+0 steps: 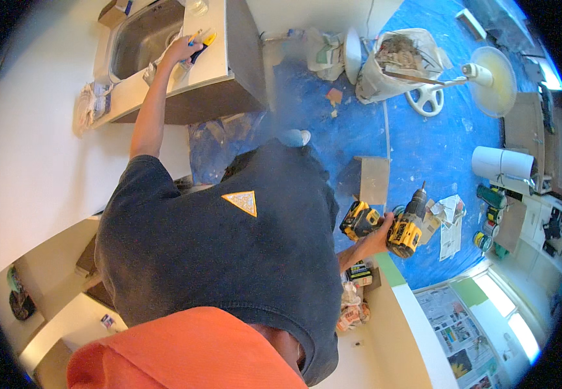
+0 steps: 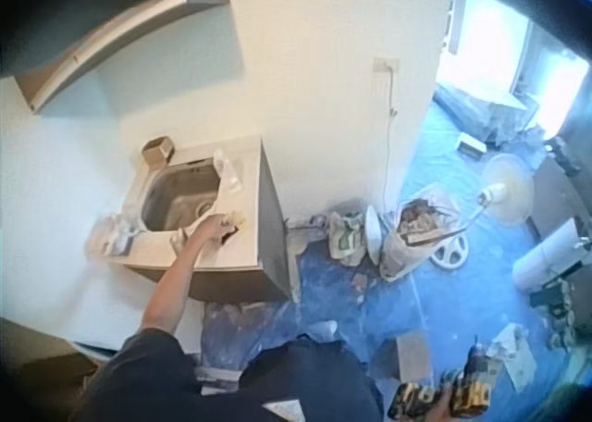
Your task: The person installs upper kitchen cabinets by using a cordless drill to fasten hinges and screws, then uses a screwdriver to adjust the cabinet doors. They also use a tape measure and level to align the cabinets and organize tools in a toolbox.
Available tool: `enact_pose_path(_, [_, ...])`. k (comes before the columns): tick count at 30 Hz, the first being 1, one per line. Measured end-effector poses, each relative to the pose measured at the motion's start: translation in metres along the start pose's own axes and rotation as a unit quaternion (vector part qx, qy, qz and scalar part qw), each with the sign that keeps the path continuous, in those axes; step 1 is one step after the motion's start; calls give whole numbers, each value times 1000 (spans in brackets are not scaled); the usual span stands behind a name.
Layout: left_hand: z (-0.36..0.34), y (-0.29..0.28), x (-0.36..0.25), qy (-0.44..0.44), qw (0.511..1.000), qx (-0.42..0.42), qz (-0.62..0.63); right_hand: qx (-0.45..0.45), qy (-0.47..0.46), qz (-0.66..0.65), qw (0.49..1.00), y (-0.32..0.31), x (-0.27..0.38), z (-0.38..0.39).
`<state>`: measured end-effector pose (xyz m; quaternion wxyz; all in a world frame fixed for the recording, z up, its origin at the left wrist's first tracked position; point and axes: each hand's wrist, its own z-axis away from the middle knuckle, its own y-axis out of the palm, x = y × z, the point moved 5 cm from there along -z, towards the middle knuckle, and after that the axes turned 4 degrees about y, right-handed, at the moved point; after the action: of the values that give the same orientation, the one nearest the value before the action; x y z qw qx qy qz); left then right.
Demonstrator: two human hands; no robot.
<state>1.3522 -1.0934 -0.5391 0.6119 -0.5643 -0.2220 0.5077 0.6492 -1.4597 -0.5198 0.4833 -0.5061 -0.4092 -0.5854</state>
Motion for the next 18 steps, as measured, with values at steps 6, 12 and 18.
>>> enact_pose_path(6, [-26,-3,-3,28,991,-111,-71,53,26,25,998,80,-8,-32])
enact_pose_path(12, [-27,-3,-18,31,988,-125,-88,88,20,15,996,151,5,-36])
enact_pose_path(18, [-19,-3,-20,44,990,-122,-58,140,5,57,989,183,6,-44])
